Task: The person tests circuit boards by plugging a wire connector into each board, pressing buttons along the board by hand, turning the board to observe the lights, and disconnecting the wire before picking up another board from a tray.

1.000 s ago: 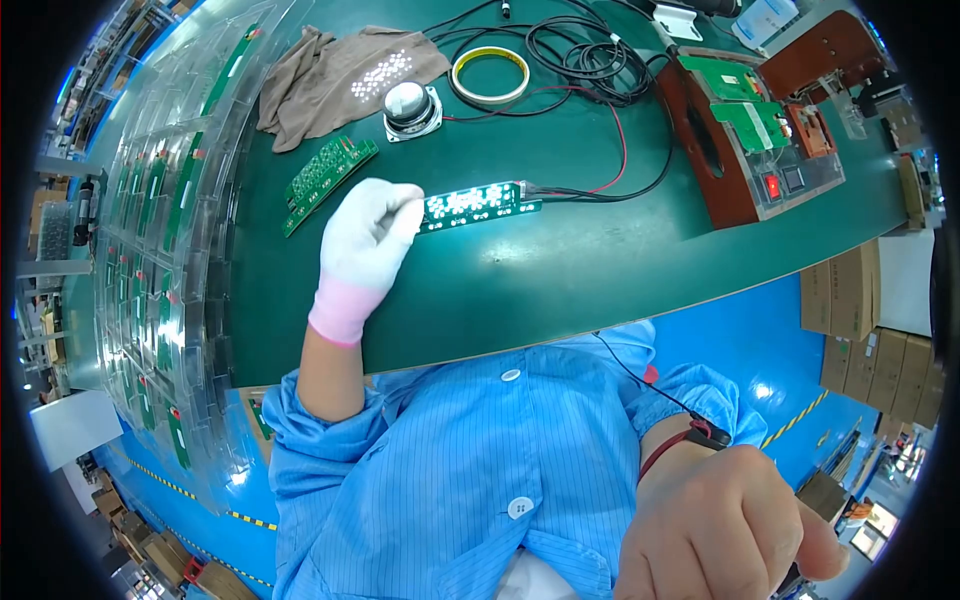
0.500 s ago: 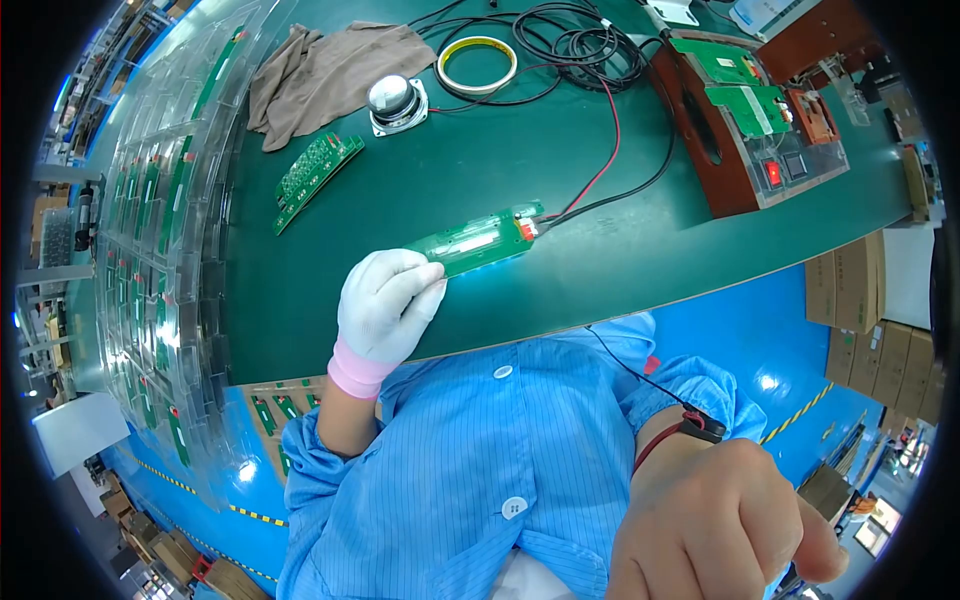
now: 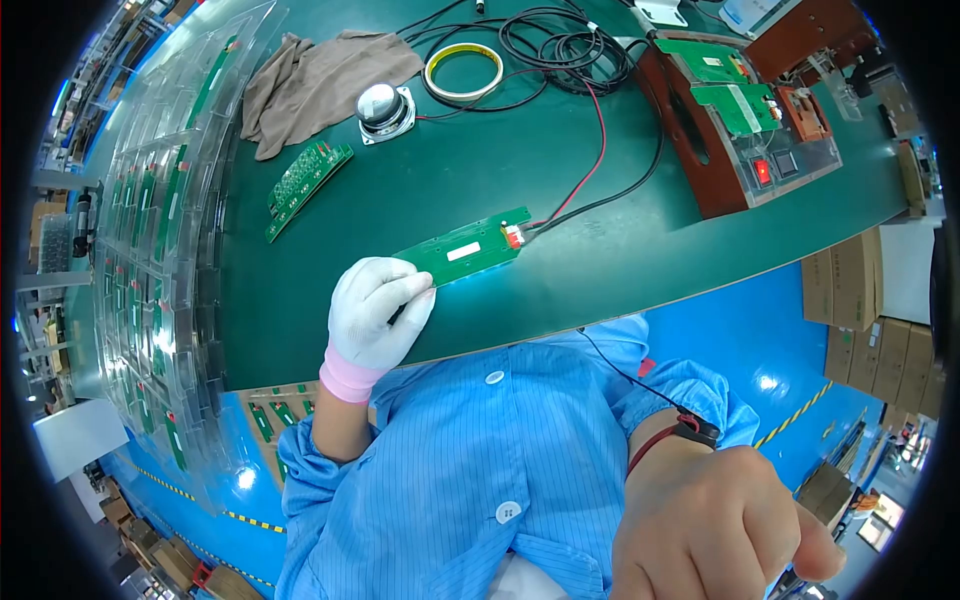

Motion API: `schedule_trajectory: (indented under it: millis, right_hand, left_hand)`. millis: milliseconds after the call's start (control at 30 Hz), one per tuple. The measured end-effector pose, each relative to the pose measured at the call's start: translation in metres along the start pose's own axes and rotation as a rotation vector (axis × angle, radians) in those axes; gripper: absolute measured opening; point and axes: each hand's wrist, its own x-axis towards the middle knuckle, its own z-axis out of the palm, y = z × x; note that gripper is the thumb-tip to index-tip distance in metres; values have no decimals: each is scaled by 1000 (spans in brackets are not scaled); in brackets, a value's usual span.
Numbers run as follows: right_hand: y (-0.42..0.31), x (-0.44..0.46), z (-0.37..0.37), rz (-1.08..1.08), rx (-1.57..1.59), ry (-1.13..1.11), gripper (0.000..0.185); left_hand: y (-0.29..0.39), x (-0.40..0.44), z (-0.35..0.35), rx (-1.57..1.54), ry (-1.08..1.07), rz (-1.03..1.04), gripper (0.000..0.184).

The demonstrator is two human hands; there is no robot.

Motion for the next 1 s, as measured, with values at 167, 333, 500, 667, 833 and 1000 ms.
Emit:
schedule_trajectory:
  millis: [167,333,500,667,833,1000]
  right_hand:
    - [-3,2,-2,19,-11,-16,52]
    - [-4,6,-9,29,-28,-96,55]
    - [2,3,-8,-6,-89,-131,57]
    - [-18,9,-31,98,-154,-218,53]
    - [-15,4,-65,-52,-158,-66,50]
    - [-28,-7,-85,-49,-251,81,47]
  left_hand:
    - [1,1,1,-14,13,-14,18]
    - [3,2,0,-6,5,-24,17]
    - [4,1,0,-15,13,-49,19]
    - [3,-2,2,-39,21,-51,20]
    - [3,1,0,-17,31,-54,20]
    - [3,2,0,-21,41,-68,19]
